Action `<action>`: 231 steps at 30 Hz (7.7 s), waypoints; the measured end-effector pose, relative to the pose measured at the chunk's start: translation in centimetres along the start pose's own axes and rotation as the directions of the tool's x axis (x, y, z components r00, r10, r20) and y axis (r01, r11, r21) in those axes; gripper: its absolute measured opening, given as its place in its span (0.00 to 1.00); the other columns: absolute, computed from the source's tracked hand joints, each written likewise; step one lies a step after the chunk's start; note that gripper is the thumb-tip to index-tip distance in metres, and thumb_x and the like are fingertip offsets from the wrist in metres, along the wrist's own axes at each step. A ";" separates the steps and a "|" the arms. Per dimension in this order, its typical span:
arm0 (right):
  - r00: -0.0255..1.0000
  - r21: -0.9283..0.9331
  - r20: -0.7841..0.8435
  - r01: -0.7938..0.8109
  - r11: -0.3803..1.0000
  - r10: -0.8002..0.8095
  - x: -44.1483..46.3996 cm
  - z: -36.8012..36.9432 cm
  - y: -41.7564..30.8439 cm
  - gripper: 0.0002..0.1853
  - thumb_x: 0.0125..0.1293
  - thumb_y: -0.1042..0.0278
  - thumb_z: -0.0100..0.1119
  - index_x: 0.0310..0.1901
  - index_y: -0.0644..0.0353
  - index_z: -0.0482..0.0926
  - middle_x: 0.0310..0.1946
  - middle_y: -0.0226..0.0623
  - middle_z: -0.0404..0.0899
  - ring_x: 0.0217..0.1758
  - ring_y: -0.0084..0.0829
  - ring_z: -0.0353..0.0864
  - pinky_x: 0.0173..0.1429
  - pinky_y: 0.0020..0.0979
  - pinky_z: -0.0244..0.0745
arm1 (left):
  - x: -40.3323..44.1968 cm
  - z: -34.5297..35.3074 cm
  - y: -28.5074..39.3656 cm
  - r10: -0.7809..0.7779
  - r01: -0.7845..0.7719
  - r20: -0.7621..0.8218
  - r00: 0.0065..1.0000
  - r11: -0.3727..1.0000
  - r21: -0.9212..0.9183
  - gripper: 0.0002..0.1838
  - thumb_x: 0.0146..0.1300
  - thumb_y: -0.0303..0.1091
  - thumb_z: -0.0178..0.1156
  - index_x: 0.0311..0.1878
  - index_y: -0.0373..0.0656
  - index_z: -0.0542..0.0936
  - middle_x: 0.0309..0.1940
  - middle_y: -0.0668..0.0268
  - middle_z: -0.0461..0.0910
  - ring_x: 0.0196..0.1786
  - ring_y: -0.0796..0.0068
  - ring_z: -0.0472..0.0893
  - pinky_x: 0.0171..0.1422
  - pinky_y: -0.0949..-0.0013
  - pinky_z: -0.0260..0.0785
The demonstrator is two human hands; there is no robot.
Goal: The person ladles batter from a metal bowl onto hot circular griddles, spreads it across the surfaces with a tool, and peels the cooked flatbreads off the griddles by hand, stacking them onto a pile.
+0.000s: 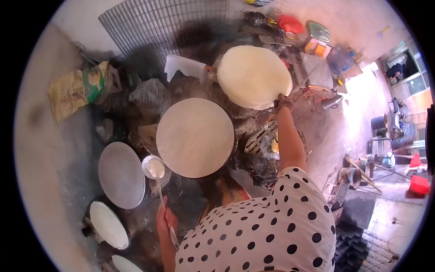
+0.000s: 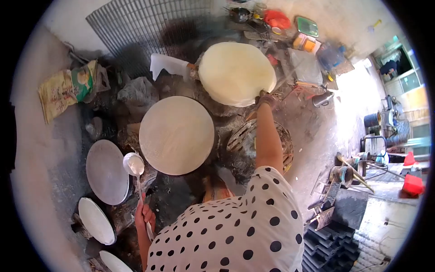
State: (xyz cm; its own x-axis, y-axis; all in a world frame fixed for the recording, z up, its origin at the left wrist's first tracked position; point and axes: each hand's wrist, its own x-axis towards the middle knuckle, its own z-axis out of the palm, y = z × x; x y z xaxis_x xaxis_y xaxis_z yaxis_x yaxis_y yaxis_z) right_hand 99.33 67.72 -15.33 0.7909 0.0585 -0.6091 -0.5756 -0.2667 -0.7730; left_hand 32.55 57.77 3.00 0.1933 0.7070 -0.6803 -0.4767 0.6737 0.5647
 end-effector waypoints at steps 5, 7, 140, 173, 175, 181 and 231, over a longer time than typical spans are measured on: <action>0.933 -0.737 0.038 0.268 0.620 -0.358 -3.4 -1.8 0.5 0.20 0.63 0.56 0.55 0.45 0.66 0.79 0.38 0.42 0.84 0.39 0.35 0.84 0.40 0.36 0.77 | -2.6 1.6 0.2 -0.111 0.130 0.088 0.990 0.960 -0.247 0.22 0.74 0.34 0.40 0.69 0.41 0.60 0.19 0.75 0.62 0.13 0.86 0.59 0.15 0.79 0.55; 0.830 -0.745 0.170 0.462 0.481 -0.532 -6.3 -3.6 2.2 0.18 0.61 0.58 0.55 0.45 0.65 0.78 0.36 0.42 0.83 0.38 0.35 0.83 0.39 0.37 0.76 | -4.3 3.1 0.1 -0.161 0.198 0.117 0.980 0.847 -0.494 0.24 0.74 0.33 0.39 0.71 0.41 0.57 0.19 0.75 0.60 0.13 0.87 0.59 0.14 0.80 0.53; -0.924 0.924 0.352 0.369 0.103 0.152 -61.1 -20.6 -0.5 0.06 0.53 0.64 0.60 0.33 0.50 0.82 0.39 0.33 0.80 0.44 0.35 0.80 0.49 0.37 0.76 | -10.9 -3.4 -8.1 0.165 -0.164 0.050 0.985 0.986 -0.026 0.22 0.70 0.40 0.50 0.65 0.45 0.67 0.28 0.76 0.69 0.16 0.87 0.60 0.21 0.77 0.57; -0.698 0.723 0.691 0.663 -0.193 0.187 -86.8 25.9 50.7 0.33 0.58 0.44 0.60 0.64 0.48 0.69 0.60 0.45 0.73 0.57 0.47 0.77 0.61 0.41 0.71 | -29.9 -35.3 -8.0 0.482 -0.933 -0.805 0.345 0.266 -0.241 0.32 0.69 0.40 0.50 0.74 0.45 0.55 0.28 0.75 0.69 0.27 0.87 0.69 0.31 0.81 0.64; -0.328 0.380 0.921 0.875 -0.298 0.211 -86.5 30.8 52.7 0.37 0.59 0.45 0.59 0.67 0.53 0.64 0.62 0.47 0.70 0.60 0.48 0.74 0.63 0.42 0.69 | -29.6 -35.8 -8.1 0.439 -0.949 -0.844 0.309 0.195 -0.246 0.30 0.71 0.40 0.46 0.74 0.48 0.55 0.29 0.75 0.70 0.18 0.85 0.65 0.20 0.79 0.64; -0.057 0.053 0.982 0.998 0.030 0.178 -88.5 36.3 56.5 0.33 0.58 0.50 0.60 0.61 0.61 0.70 0.58 0.49 0.74 0.58 0.43 0.77 0.59 0.39 0.72 | -27.4 -36.0 -3.4 0.167 -0.919 -0.905 0.391 0.132 -0.373 0.27 0.72 0.39 0.44 0.73 0.52 0.57 0.33 0.76 0.71 0.12 0.86 0.58 0.10 0.78 0.60; -0.245 -0.473 0.679 0.575 -0.668 -0.692 -26.5 -0.9 -13.2 0.10 0.64 0.64 0.46 0.36 0.48 0.80 0.36 0.35 0.82 0.36 0.35 0.83 0.40 0.35 0.78 | -7.9 -7.5 -0.9 0.282 -0.213 0.128 0.951 0.896 -0.390 0.23 0.75 0.34 0.38 0.70 0.41 0.56 0.34 0.73 0.74 0.15 0.88 0.67 0.17 0.79 0.67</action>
State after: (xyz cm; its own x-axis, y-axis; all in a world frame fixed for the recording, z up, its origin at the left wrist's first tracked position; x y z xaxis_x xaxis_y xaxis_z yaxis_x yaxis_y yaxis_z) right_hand 86.15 68.82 11.13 0.0635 0.8235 0.5638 0.9371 -0.2435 0.2501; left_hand 25.04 49.98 4.38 0.1591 0.8896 -0.4281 -0.8029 0.3689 0.4682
